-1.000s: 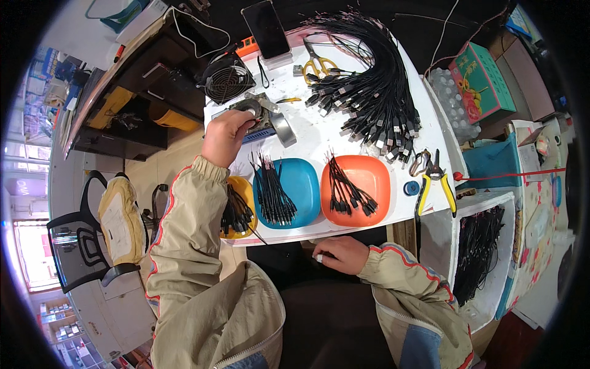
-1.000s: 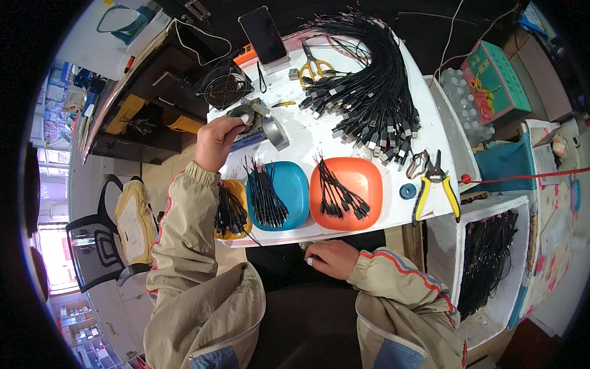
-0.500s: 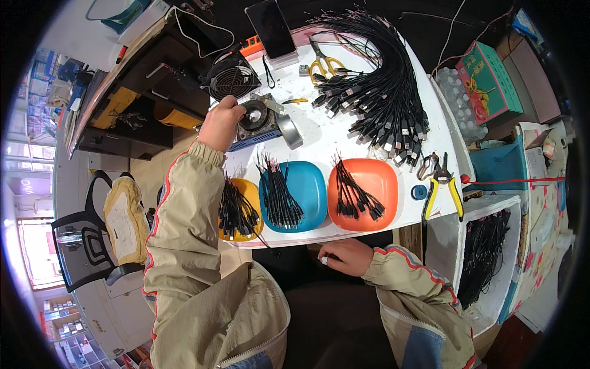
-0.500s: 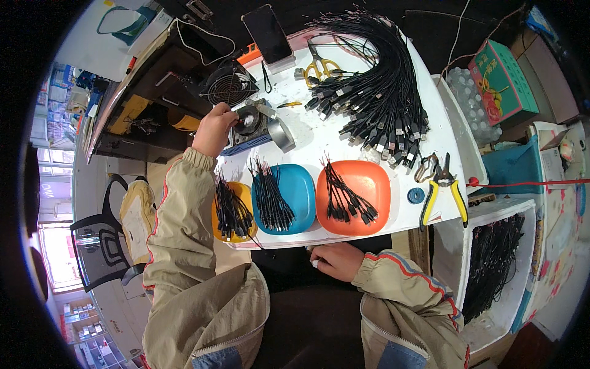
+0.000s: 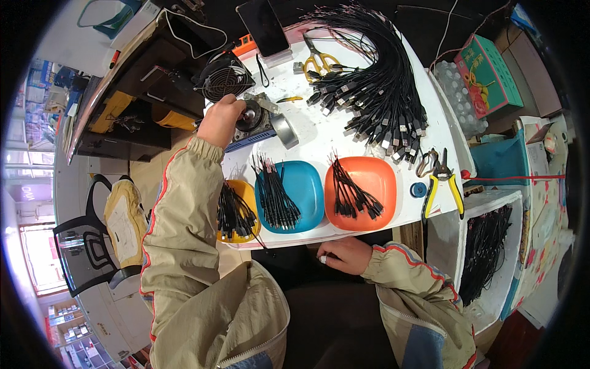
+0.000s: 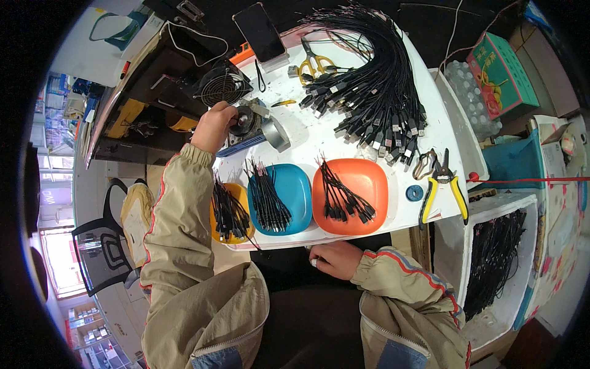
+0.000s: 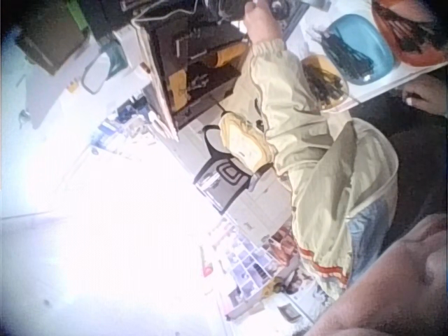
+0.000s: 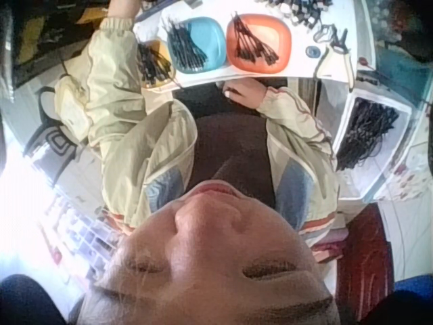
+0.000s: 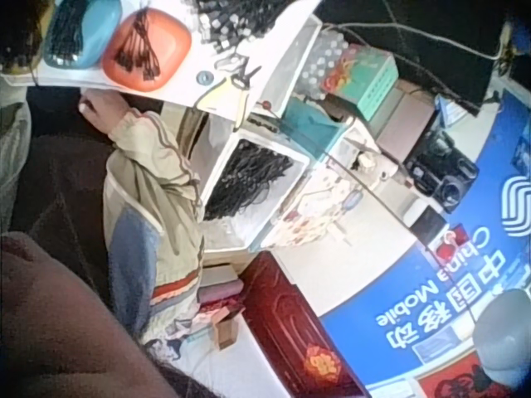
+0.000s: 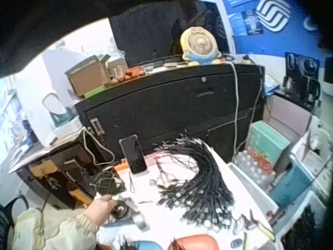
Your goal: The person repeatedly picks black cables from colored trays, inserts a small white connector into the cable end, and places the assembled cable into a white bin. The process is repeated multiple times with consistent hand movements.
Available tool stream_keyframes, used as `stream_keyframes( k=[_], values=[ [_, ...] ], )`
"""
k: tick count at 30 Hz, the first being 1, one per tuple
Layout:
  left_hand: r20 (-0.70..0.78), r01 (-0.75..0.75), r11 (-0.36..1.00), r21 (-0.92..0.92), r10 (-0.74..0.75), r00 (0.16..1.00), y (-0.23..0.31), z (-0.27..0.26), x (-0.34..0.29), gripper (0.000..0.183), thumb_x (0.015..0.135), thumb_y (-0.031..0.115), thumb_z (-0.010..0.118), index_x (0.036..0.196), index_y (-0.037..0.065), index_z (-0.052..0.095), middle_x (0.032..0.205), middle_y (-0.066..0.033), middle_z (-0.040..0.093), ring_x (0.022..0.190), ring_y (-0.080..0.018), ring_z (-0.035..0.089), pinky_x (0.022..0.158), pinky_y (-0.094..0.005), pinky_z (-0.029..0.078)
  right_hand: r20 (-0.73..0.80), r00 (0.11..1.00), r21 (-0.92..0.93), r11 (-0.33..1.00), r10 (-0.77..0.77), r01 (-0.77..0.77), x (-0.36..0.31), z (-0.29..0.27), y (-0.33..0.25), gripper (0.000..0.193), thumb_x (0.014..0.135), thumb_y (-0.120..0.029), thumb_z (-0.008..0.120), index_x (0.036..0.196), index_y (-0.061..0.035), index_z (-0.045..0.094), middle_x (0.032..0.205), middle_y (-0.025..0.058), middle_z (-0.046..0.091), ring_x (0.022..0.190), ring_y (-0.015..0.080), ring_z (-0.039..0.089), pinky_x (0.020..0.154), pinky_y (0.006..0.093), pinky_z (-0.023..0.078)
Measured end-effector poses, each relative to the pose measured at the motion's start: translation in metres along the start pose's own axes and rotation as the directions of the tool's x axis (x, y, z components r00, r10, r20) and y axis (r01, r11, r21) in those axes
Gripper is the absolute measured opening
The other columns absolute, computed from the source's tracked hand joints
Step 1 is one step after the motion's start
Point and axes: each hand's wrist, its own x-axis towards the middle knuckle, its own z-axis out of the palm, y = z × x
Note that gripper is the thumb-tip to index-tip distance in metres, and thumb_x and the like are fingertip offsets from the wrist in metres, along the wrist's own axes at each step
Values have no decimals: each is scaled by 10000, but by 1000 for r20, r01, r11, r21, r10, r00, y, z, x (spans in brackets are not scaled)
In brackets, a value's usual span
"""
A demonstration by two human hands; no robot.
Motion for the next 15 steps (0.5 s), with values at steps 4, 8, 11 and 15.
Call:
stream_keyframes(
  k=[4,8,11,15],
  values=[
    [-30,-39,999,3,39,999,-1,2,0,108,745,-42,584,845,-2,582,847,-172,541,815,-392,582,677,-432,465,7,1000,-20,1000,-14,14,1,4,2,161,862,-191,571,963,-67,583,871,143,623,843,335,609,730,434,473],
    [-16,10,998,-66,-11,1000,-1,7,4,104,726,-52,596,822,-13,584,817,-177,542,787,-388,570,661,-439,449,-23,1000,-38,999,-2,1,-6,2,-1,151,854,-189,571,934,-64,597,855,137,627,810,328,615,721,435,476],
    [-44,-5,998,-62,3,999,0,4,3,128,714,-59,613,824,-11,568,803,-170,540,763,-376,566,648,-426,446,-21,999,-55,998,-36,35,-15,-11,-13,159,866,-197,564,936,-59,600,842,136,628,800,325,617,719,424,481],
    [-91,29,991,-127,-41,995,9,-10,-7,133,730,-63,625,831,2,569,798,-164,549,749,-366,579,619,-424,447,-227,973,-6,1000,-30,30,-42,-53,-37,148,894,-175,579,971,-53,615,853,101,642,769,250,618,694,344,484]
  ],
)
